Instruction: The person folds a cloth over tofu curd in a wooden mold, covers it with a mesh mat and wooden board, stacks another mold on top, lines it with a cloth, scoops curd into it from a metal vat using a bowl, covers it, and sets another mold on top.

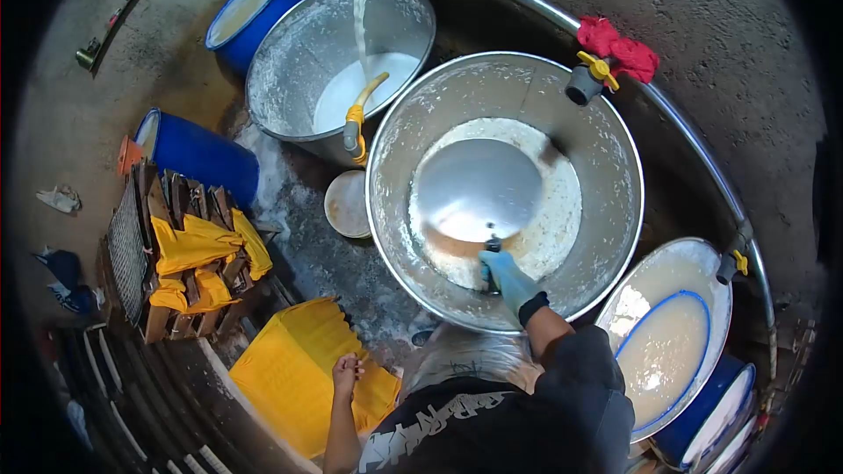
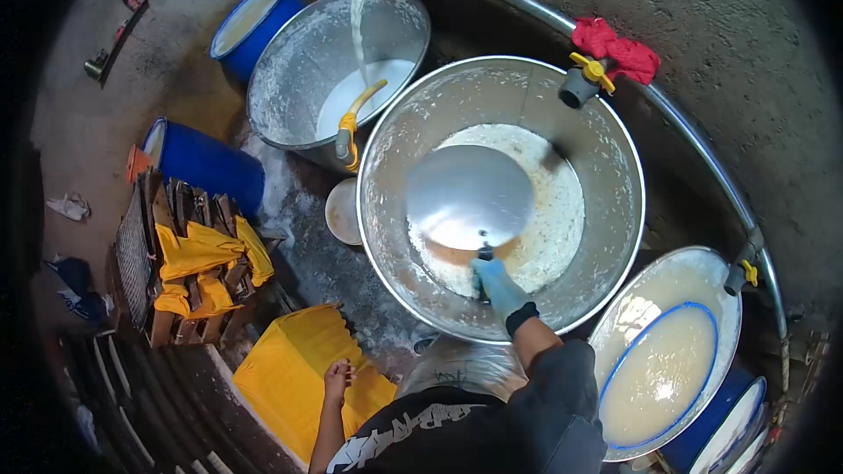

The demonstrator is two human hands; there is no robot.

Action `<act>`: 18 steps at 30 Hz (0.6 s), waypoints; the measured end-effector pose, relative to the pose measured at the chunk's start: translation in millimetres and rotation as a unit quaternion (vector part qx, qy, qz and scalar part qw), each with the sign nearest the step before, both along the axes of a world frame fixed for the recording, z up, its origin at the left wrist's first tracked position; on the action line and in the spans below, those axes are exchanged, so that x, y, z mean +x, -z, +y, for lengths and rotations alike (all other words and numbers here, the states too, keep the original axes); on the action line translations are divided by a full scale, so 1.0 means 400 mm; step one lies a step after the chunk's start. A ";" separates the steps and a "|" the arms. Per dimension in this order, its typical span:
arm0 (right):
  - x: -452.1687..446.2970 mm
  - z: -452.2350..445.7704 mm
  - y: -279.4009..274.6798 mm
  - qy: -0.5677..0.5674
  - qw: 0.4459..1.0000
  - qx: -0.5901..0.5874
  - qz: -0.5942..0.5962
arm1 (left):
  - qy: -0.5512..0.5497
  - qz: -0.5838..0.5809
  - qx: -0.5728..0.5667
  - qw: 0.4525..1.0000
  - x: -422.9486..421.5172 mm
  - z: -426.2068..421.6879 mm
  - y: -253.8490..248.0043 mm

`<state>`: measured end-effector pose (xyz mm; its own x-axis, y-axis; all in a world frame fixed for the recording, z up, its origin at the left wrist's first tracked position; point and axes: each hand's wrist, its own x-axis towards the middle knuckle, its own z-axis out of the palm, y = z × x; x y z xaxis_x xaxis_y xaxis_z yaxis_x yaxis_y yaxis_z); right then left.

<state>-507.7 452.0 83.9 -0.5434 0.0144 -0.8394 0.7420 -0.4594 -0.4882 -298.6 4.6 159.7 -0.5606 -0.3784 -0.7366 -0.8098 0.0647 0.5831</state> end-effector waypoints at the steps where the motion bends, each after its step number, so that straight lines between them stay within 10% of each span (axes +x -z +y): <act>1: 0.024 0.058 0.127 0.018 0.999 -0.042 -0.016 | 0.010 -0.005 0.002 1.000 -0.012 0.025 -0.004; 8: -0.025 0.349 0.322 0.209 0.958 0.179 -0.079 | 0.000 -0.107 -0.006 0.994 -0.009 0.118 -0.005; 16: -0.061 0.409 0.685 0.226 0.896 0.348 -0.156 | -0.024 -0.185 0.004 0.982 -0.140 0.217 -0.040; 18: -0.013 0.383 0.777 0.077 0.874 0.439 -0.195 | -0.016 -0.194 -0.011 0.981 -0.194 0.247 -0.047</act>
